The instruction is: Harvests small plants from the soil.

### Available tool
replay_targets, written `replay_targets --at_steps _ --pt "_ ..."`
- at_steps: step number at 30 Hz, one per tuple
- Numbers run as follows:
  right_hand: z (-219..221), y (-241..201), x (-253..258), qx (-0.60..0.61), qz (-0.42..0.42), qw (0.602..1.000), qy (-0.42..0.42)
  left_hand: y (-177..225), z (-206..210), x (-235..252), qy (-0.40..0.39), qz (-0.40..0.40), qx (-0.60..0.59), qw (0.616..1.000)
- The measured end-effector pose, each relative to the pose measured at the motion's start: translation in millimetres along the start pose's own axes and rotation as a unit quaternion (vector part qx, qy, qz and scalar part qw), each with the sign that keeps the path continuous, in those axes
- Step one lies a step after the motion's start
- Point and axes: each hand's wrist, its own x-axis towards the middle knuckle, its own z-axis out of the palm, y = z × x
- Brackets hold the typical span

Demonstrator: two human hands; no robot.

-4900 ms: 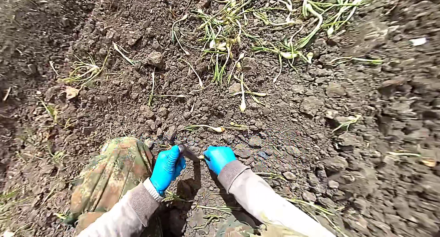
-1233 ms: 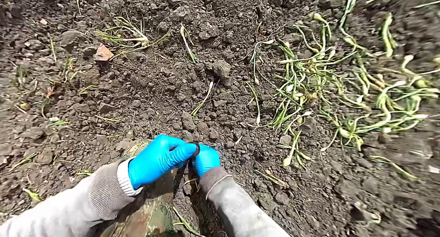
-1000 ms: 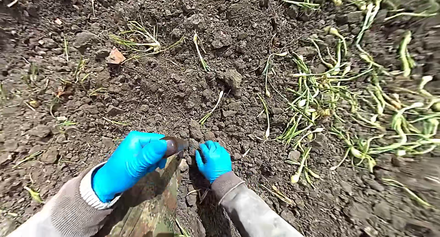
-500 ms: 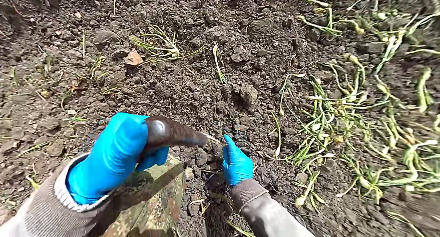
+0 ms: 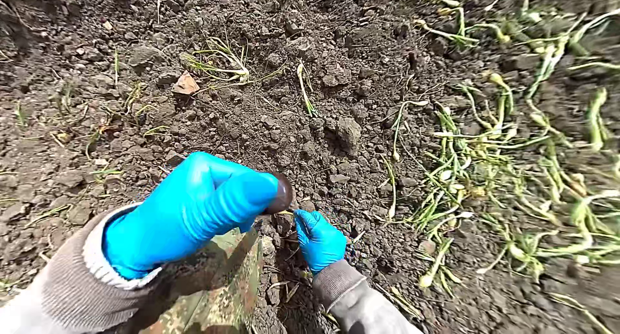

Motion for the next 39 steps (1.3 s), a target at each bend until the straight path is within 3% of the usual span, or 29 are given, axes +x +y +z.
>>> replay_targets --at_steps 3,5,8,11,13,17,20,22,24,27,32,35,39 --pt "-14 -14 17 0.002 -0.023 1.000 0.017 -90 20 13 0.037 -0.108 0.055 0.992" --pt "-14 -24 32 -0.010 -0.042 0.999 0.010 -128 19 7 0.091 -0.124 0.002 0.988" --pt "14 -34 42 -0.048 -0.061 0.996 -0.043 -117 9 -10 0.124 -0.122 -0.065 0.983" --pt "46 -43 40 -0.048 -0.024 0.992 -0.113 -92 0 -21 0.131 -0.091 -0.070 0.985" --pt "53 -46 38 -0.029 -0.045 0.990 -0.132 -101 -2 -31 0.153 -0.086 -0.082 0.981" --pt "17 9 39 -0.070 -0.104 0.991 -0.049 -133 -5 -37 0.145 -0.102 -0.097 0.979" --pt "-38 75 70 -0.150 0.082 0.985 -0.033 -105 -20 -38 0.149 -0.060 -0.121 0.980" --pt "-69 108 96 -0.214 0.225 0.945 -0.103 -84 -23 -39 0.160 -0.017 -0.120 0.980" --pt "-83 124 117 -0.259 0.273 0.903 -0.207 -76 -23 -31 0.181 -0.022 -0.082 0.980" --pt "-88 133 125 -0.283 0.243 0.893 -0.253 -106 -23 -9 0.186 -0.109 -0.041 0.976" --pt "-108 127 124 -0.250 0.131 0.949 -0.138 -124 -23 -11 0.214 -0.131 -0.087 0.964" --pt "-103 99 124 -0.155 0.004 0.987 -0.034 -130 -23 -19 0.243 -0.143 -0.116 0.952" --pt "-63 35 115 0.012 -0.021 0.996 -0.086 -100 -45 -23 0.243 -0.128 -0.149 0.950"
